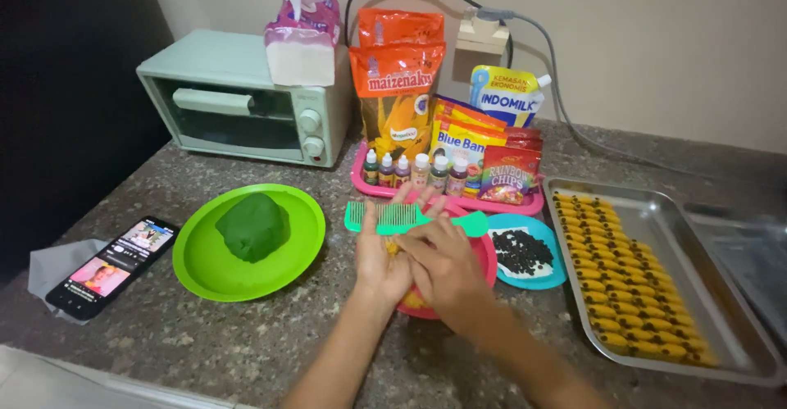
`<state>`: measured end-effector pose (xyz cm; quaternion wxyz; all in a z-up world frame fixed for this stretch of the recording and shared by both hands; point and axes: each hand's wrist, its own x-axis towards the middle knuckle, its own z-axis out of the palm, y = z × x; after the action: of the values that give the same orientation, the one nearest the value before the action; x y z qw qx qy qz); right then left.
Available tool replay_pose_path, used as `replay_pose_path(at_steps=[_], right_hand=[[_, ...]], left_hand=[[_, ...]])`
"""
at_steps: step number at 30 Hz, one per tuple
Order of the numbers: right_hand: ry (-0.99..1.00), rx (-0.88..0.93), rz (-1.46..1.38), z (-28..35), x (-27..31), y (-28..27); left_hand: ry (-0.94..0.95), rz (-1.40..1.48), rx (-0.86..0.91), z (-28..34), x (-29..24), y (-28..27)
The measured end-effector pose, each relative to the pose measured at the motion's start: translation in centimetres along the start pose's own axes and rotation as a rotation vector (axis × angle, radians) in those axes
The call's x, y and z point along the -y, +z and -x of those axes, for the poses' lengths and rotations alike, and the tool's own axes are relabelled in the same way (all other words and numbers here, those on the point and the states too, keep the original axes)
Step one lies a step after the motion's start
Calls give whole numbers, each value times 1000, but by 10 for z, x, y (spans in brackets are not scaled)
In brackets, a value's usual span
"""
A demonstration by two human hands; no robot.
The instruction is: Shaping yellow dough into patterned pastries using a plastic comb
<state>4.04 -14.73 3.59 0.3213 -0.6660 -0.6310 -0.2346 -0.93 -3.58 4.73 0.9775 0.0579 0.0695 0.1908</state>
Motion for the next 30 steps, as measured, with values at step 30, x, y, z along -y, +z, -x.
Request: replay_pose_path(at_steps=[30], right_hand=[[501, 615, -381, 22, -35, -25]], left_hand=[[38, 222, 176, -16, -17, -27]])
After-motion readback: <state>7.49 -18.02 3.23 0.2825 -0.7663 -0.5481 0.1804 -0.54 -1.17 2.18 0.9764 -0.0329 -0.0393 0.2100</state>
